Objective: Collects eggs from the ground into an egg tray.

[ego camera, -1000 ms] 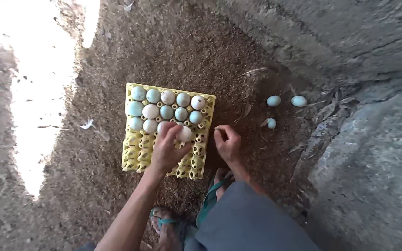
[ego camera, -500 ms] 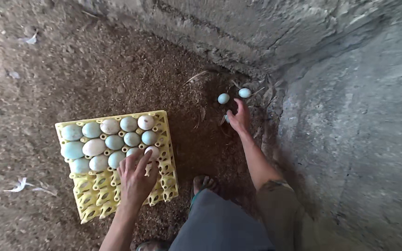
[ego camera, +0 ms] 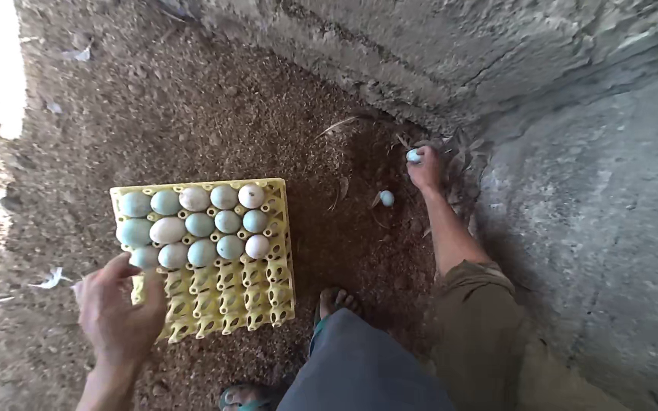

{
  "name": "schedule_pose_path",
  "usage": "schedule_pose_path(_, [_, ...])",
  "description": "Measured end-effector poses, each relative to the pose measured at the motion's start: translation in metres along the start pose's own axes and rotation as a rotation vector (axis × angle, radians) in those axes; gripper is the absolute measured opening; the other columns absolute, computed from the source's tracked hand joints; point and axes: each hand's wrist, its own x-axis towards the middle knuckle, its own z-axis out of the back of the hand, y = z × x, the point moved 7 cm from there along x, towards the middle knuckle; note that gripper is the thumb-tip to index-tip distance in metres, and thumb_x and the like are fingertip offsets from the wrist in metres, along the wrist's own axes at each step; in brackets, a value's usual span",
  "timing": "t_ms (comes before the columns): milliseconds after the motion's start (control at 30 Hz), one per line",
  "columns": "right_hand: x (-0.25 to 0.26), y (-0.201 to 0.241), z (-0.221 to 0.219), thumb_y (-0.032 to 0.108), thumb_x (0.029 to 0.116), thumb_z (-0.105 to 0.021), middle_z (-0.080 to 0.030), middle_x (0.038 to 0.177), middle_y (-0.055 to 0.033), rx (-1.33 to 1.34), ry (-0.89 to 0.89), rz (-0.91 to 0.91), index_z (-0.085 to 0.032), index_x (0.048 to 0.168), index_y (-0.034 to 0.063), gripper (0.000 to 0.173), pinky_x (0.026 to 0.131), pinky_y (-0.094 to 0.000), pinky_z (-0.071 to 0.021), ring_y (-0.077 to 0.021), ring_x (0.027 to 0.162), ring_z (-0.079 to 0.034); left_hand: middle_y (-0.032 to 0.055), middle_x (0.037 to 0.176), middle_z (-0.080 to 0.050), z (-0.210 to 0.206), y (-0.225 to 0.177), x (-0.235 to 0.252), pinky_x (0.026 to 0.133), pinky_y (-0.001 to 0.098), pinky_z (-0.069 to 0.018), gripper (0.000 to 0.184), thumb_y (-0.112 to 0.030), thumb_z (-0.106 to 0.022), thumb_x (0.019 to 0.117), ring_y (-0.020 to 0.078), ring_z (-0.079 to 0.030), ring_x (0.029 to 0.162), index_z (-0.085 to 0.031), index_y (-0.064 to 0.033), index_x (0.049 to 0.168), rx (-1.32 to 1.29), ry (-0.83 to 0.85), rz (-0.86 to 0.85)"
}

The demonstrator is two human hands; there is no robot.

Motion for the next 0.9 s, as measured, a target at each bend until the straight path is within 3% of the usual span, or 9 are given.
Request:
schedule_pose_path(67, [0.000,0.004,-0.002,0.011,0.0866,-0.073,-0.045,0.151,-0.0235,-0.206,0.009,0.066,-0.058,0.141,0.0098,0.056,0.099,-0.0612,-0.0520,-0.0438,0.127,-0.057,0.0377,0.111,-0.062,0.008,0.008,-0.002,0.093,0.0634,-0.0464,0.050,-0.023,-0.054,0.0981,0.0531,-0.059,0.104,-0.053,0.0138,0.132,0.022,0.030,0.011])
schedule_pose_path(167, [0.003,0.003,-0.010,0.005,0.0851,-0.072,-0.037,0.157,-0.0243,-0.324,0.000,0.099,-0.054,0.145,0.0101,0.062,0.095,-0.0588,-0.0558,-0.0446,0.125,-0.059,0.0356,0.109,-0.063,0.023,0.021,-0.008,0.093,0.0649,-0.0457,0.049,-0.024,-0.054,0.0978,0.0533,-0.059,0.105,-0.055,0.0117,0.131,0.069,0.073,-0.001])
schedule_pose_path(267, [0.003,-0.002,-0.012,0.007,0.0889,-0.070,-0.041,0.154,-0.0263,-0.419,0.002,0.102,-0.050,0.147,0.0076,0.061,0.090,-0.0634,-0.0554,-0.0483,0.119,-0.061,0.0351,0.113,-0.063,0.043,0.042,-0.018,0.095,0.0646,-0.0463,0.054,-0.028,-0.052,0.0979,0.0519,-0.060,0.108,-0.052,0.0105,0.135,0.113,0.116,0.021])
schedule_pose_path(367, [0.000,-0.012,-0.009,0.016,0.0907,-0.073,-0.044,0.152,-0.0273,-0.381,0.071,0.075,-0.050,0.145,0.0062,0.059,0.094,-0.0679,-0.0506,-0.0491,0.123,-0.058,0.0355,0.120,-0.060,0.058,0.060,-0.036,0.098,0.0599,-0.0480,0.059,-0.030,-0.051,0.0998,0.0474,-0.061,0.111,-0.044,0.0100,0.142,0.085,0.121,0.116])
schedule_pose_path(467, [-0.016,-0.024,-0.010,0.020,0.0907,-0.075,-0.057,0.137,-0.0287,-0.308,0.135,0.064,-0.045,0.144,0.0060,0.063,0.094,-0.0686,-0.0503,-0.0485,0.119,-0.061,0.0376,0.116,-0.059,0.058,0.066,-0.055,0.096,0.0594,-0.0489,0.059,-0.025,-0.053,0.0977,0.0476,-0.062,0.105,-0.042,0.0131,0.141,0.043,0.135,0.177])
schedule_pose_path(567, [-0.045,-0.026,-0.023,0.017,0.0984,-0.067,-0.054,0.144,-0.0260,-0.172,0.288,0.124,-0.043,0.150,0.0130,0.057,0.099,-0.0664,-0.0488,-0.0455,0.126,-0.058,0.0326,0.108,-0.064,0.049,0.069,-0.063,0.086,0.0625,-0.0520,0.056,-0.025,-0.053,0.0956,0.0457,-0.066,0.094,-0.049,0.0098,0.139,0.028,0.263,0.169])
schedule_pose_path(667, [-0.075,-0.021,-0.041,0.018,0.1050,-0.051,-0.047,0.149,-0.0251,-0.218,0.408,0.075,-0.060,0.144,0.0206,0.040,0.108,-0.0617,-0.0429,-0.0430,0.136,-0.047,0.0245,0.101,-0.066,0.038,0.072,-0.063,0.077,0.0610,-0.0531,0.044,-0.027,-0.051,0.0965,0.0403,-0.067,0.086,-0.065,0.0041,0.124,0.021,0.292,0.098])
schedule_pose_path(800, [-0.076,-0.012,-0.045,0.042,0.1041,-0.055,-0.061,0.134,-0.0275,-0.319,0.386,0.092,-0.069,0.130,0.0104,0.043,0.107,-0.0638,-0.0432,-0.0454,0.129,-0.054,0.0190,0.100,-0.068,0.030,0.061,-0.059,0.075,0.0609,-0.0541,0.034,-0.026,-0.055,0.0987,0.0375,-0.068,0.088,-0.070,-0.0001,0.115,0.026,0.343,0.053])
schedule_pose_path(900, [-0.080,-0.002,-0.050,0.050,0.1027,-0.055,-0.061,0.133,-0.0291,-0.449,0.565,0.100,-0.066,0.131,0.0064,0.053,0.107,-0.0661,-0.0406,-0.0468,0.130,-0.054,0.0174,0.100,-0.067,0.034,0.055,-0.056,0.078,0.0605,-0.0541,0.029,-0.021,-0.058,0.0976,0.0364,-0.067,0.088,-0.070,-0.0011,0.115,0.020,0.354,0.024])
